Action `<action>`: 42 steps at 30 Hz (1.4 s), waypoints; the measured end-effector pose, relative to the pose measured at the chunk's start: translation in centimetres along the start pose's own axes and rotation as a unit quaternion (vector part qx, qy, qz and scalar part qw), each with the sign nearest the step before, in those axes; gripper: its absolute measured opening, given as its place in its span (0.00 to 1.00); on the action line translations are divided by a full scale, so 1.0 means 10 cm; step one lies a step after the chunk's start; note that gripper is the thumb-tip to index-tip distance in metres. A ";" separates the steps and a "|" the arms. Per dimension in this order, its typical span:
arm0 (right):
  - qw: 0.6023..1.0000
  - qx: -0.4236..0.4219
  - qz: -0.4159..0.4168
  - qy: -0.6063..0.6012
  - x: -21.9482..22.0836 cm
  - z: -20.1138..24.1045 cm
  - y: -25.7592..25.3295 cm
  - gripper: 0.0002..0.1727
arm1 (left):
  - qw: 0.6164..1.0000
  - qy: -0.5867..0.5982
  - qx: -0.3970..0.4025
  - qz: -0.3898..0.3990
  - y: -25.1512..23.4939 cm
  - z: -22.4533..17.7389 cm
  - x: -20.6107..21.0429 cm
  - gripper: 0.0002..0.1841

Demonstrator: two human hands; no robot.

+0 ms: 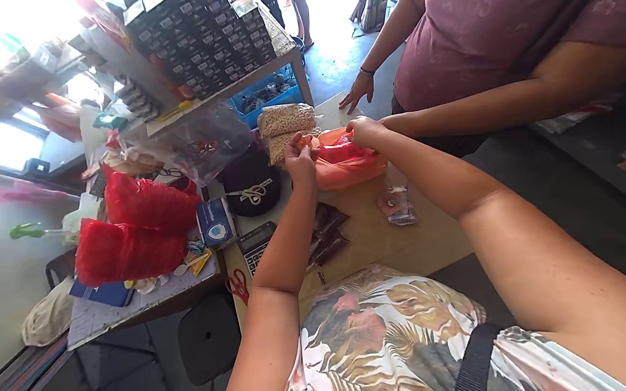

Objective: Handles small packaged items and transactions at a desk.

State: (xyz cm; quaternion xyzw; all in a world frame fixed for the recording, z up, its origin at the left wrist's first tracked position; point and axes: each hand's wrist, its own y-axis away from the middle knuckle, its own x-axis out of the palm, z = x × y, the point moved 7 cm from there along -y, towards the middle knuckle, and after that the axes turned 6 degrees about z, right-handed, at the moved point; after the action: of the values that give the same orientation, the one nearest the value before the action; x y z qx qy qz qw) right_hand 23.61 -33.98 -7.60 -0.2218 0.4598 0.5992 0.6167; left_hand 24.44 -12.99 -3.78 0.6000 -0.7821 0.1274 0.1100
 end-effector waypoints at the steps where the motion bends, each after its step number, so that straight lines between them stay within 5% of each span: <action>1: 1.000 0.008 0.010 0.012 0.00 -0.02 0.00 0.20 | 1.000 0.000 -0.002 0.002 0.01 0.00 0.01 0.18; 5: 0.997 -0.038 -0.065 -0.024 -0.17 0.05 0.17 0.18 | 1.000 0.004 -0.014 0.004 0.03 -0.02 0.02 0.17; 12: 0.942 -0.151 -0.215 -0.210 -0.48 0.05 1.27 0.16 | 1.000 0.002 -0.029 -0.002 0.03 -0.03 -0.04 0.18; 17: 0.937 -0.058 -0.186 -0.289 -0.09 -0.52 1.90 0.16 | 0.997 -0.065 -0.026 0.036 -0.02 -0.10 0.17 0.21; 25: 0.932 0.163 -0.084 -0.313 1.43 -1.71 2.49 0.19 | 0.950 -0.281 -0.047 0.126 -0.07 -0.14 0.61 0.29; 32: 0.906 0.269 -0.083 -0.317 1.88 -2.09 2.31 0.29 | 0.876 -0.443 -0.075 0.176 0.04 -0.22 0.90 0.26; 38: 0.969 0.140 -0.051 -0.196 1.77 -1.68 1.70 0.22 | 0.827 -0.518 0.010 0.220 0.41 -0.31 0.98 0.25; 42: 0.990 0.076 -0.002 -0.122 2.04 -1.55 1.36 0.28 | 0.770 -0.572 0.086 0.270 0.83 -0.39 0.79 0.22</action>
State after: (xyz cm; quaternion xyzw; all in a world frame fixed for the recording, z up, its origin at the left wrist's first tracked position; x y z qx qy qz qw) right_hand 3.27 -33.33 -28.26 -0.1005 0.4251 0.5838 0.6844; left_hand 14.51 -16.81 1.93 0.3335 -0.8157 -0.1480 -0.4490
